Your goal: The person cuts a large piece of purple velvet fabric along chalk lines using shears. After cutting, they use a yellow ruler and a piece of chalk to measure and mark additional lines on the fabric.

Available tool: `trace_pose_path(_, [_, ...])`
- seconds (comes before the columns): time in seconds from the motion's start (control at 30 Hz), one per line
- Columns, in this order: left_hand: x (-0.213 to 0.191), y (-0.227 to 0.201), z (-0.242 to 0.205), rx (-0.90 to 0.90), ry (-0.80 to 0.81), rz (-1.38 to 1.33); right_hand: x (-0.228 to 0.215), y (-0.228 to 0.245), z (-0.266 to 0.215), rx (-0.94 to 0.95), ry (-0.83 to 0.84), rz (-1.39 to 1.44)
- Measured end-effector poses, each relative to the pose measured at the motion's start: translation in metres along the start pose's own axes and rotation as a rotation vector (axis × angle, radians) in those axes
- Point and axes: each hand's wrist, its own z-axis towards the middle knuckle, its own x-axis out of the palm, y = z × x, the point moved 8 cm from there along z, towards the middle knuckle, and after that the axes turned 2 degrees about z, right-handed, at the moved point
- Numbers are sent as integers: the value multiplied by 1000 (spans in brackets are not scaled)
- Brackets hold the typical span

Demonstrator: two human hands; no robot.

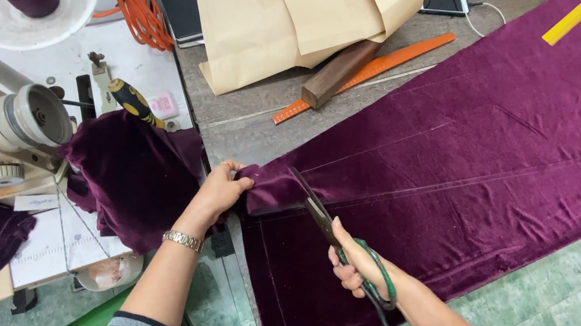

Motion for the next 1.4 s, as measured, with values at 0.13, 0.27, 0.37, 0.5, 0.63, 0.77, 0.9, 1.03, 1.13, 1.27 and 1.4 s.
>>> trace_pose_path(0.13, [2, -1, -2, -1, 24, -12, -2, 6, -4, 23, 30, -83])
trace_pose_path(0.27, [2, 3, 1, 14, 17, 10, 2, 8, -4, 59, -15, -51])
trace_pose_path(0.37, [1, 4, 3, 11, 11, 25, 1, 11, -5, 17, -46, -60])
trace_pose_path(0.5, [2, 11, 8, -1, 8, 51, -1, 6, -1, 37, -25, -73])
trace_pose_path(0.63, [1, 4, -2, -44, 30, 56, 4, 19, -7, 66, -52, -98])
trace_pose_path(0.77, [-1, 2, -7, -55, 7, 85, 9, 34, 0, 32, -56, -126])
trace_pose_path(0.9, [1, -1, -12, -59, 28, 30, 9, 34, 6, 48, -82, -68])
trace_pose_path(1.03, [2, 3, -10, -33, 34, 8, 5, 20, 19, 74, -58, 8])
trace_pose_path(1.13, [2, 7, -3, -13, 17, -4, 1, 2, 38, 131, -31, 81])
trace_pose_path(1.27, [-4, 3, 4, 84, -21, 53, 1, 18, 16, 94, -50, 61])
trace_pose_path(1.4, [-29, -22, -4, 171, -205, 271, -12, 49, -41, 11, -164, -206])
